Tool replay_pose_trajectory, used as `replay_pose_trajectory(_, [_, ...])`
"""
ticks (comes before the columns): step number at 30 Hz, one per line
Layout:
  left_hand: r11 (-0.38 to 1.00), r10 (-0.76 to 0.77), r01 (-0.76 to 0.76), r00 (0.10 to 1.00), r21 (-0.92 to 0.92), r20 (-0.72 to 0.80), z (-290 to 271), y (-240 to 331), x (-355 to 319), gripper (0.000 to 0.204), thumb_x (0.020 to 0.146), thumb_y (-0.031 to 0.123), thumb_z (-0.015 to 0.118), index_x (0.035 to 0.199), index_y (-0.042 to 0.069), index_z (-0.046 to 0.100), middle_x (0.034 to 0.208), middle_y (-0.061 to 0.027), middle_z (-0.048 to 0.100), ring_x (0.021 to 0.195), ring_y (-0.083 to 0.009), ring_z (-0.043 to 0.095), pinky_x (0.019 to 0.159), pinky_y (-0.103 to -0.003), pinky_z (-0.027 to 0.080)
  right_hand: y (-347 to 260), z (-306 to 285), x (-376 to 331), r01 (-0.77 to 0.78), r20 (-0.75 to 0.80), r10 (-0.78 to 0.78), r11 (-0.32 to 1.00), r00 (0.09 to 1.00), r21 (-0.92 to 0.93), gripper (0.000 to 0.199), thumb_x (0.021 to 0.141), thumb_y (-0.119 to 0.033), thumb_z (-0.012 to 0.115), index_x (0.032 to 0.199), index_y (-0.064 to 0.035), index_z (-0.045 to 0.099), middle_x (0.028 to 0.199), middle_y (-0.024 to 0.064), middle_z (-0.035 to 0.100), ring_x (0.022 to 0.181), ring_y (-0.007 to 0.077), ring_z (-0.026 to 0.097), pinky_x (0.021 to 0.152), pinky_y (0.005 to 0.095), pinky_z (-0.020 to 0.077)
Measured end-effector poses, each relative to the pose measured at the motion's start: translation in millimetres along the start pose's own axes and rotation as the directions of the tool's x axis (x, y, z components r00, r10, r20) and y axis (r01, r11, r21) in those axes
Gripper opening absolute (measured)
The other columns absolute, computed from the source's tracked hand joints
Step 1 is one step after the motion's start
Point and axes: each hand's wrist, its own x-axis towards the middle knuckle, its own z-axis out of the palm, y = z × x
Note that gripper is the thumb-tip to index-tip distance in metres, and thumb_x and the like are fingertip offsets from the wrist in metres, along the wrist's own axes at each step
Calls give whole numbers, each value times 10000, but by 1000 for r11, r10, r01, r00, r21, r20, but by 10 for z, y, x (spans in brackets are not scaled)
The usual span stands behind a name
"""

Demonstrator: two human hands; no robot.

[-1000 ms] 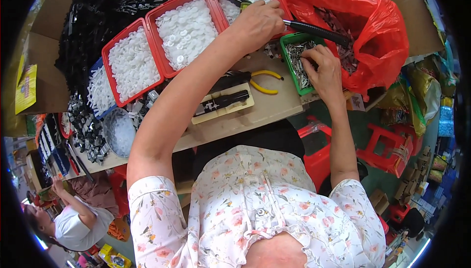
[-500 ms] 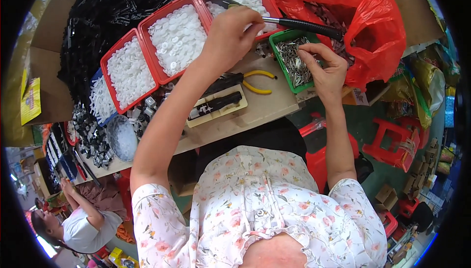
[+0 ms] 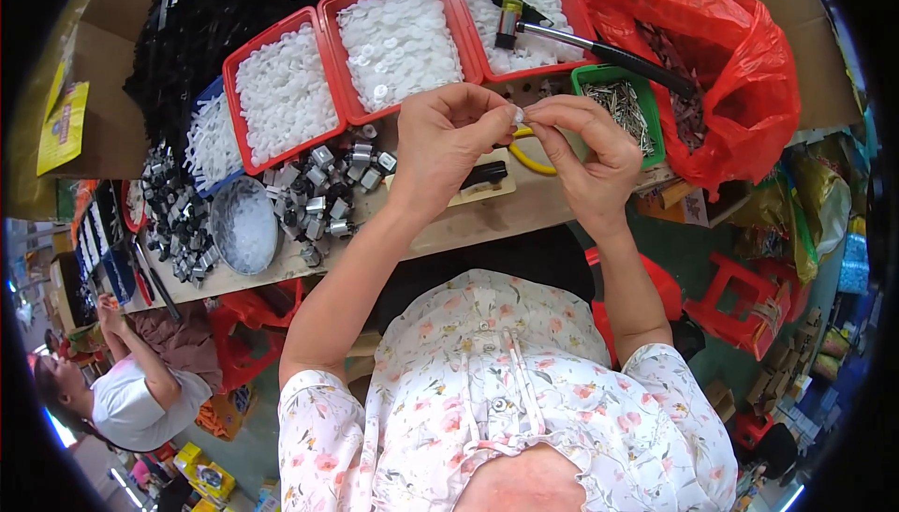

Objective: Assembling small electrical components using pliers, a hammer, and a jig.

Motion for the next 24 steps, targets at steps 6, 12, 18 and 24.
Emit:
replay_pose_trajectory(6, [1000,9,-9,1000,1,-16,-51,5,-58,148,872,99,727,913,-42,714,776,-57,716,690,-82,666,608,-211,500,-37,60,-6,47,22,-45,996,999,-75,162,821,103,706,959,20,721,973,119,711,897,204,691,788,293,539])
replay_pose_trajectory(12, [992,-105,107,994,-69,32,-113,-26,-44,163,866,92,729,952,-43,696,787,-72,720,672,-105,679,597,-220,506,-8,68,-3,247,122,-220,920,968,-304,159,818,96,706,948,7,719,972,134,703,888,218,698,771,293,541])
replay_pose_trajectory(18, [928,-249,275,960,-253,128,-137,-64,-45,249,888,67,704,1112,-21,641,830,-81,710,679,-132,691,588,-219,514,-23,31,-18,-234,180,217,969,959,84,182,866,46,692,1047,33,686,1042,107,697,942,166,679,845,289,536])
replay_pose_trajectory(24, [770,-267,358,933,-528,243,-91,-181,-108,262,922,32,664,1174,-10,606,848,-82,692,697,-157,689,602,-218,534,184,2,-113,-280,207,228,919,951,278,171,906,-4,696,1068,44,676,1036,92,664,977,148,644,857,281,526])
